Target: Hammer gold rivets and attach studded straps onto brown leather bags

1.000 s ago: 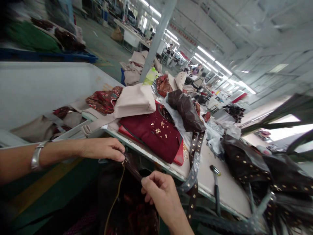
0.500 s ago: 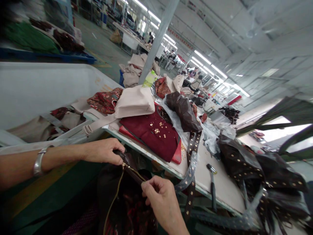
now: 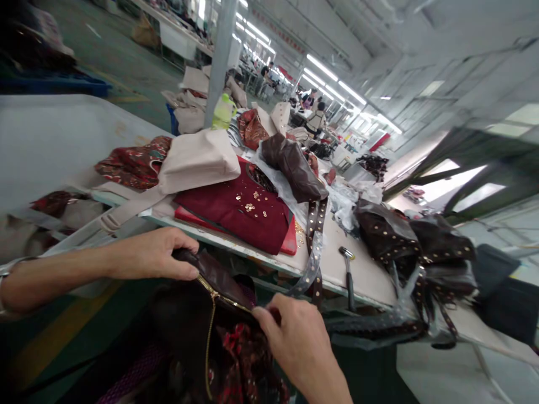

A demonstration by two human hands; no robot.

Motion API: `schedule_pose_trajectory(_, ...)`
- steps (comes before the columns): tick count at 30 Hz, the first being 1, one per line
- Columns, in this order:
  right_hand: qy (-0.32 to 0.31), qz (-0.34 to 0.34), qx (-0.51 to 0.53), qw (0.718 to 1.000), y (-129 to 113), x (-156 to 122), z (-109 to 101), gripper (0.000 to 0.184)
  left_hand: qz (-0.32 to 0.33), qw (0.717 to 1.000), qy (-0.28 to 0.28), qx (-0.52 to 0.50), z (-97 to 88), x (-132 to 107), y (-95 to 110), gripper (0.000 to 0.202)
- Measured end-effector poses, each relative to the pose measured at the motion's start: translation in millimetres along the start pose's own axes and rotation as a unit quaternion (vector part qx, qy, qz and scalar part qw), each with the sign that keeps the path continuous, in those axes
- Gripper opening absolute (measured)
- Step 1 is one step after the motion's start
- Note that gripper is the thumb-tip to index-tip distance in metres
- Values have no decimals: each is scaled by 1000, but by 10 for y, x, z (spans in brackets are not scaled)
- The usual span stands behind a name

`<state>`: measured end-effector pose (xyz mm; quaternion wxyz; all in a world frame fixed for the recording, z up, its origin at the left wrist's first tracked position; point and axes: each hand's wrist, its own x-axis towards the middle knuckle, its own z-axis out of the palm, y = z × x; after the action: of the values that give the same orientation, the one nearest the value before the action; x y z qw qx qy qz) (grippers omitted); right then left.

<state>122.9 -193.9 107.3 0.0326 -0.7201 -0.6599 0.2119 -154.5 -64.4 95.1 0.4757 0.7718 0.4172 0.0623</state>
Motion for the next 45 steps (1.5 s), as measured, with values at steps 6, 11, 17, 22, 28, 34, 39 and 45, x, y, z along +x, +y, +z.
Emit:
schedule_pose_trajectory(6, 77, -151, 83, 982, -312, 189, 322, 47, -10, 999, -5, 34, 5, 38, 107, 29)
schedule_pose_trajectory(11, 109, -181, 60, 976, -232, 456, 591, 20, 126, 952, 191, 203, 198, 37, 193, 23)
schedule_pose_trajectory(17, 117, -136, 160, 971, -64, 797, 258, 23, 389, 744, 352, 414, 703, 328, 105, 33)
schedule_pose_trajectory(22, 84, -95, 175, 976, 166, 1251, -26, 21, 365, 733, 347, 457, 748, 923, -9, 42)
schedule_pose_trajectory(28, 6, -73, 209, 975, 541, 1847, -93, 23, 318, 772, 301, 461, 711, 1575, -6, 41)
schedule_pose_trajectory(34, 85, -26, 254, 963, 1095, 1699, -99, 39, 290, 802, 265, 449, 790, 1746, -39, 45)
schedule_pose_trajectory(39, 293, 185, -73, 935, 2228, 1315, -91, 55, 279, 811, 266, 440, 806, 1771, -21, 48)
schedule_pose_trajectory(45, 200, 332, -138, 912, 2981, 1046, 61, 55, 282, 813, 263, 436, 807, 1775, -33, 48)
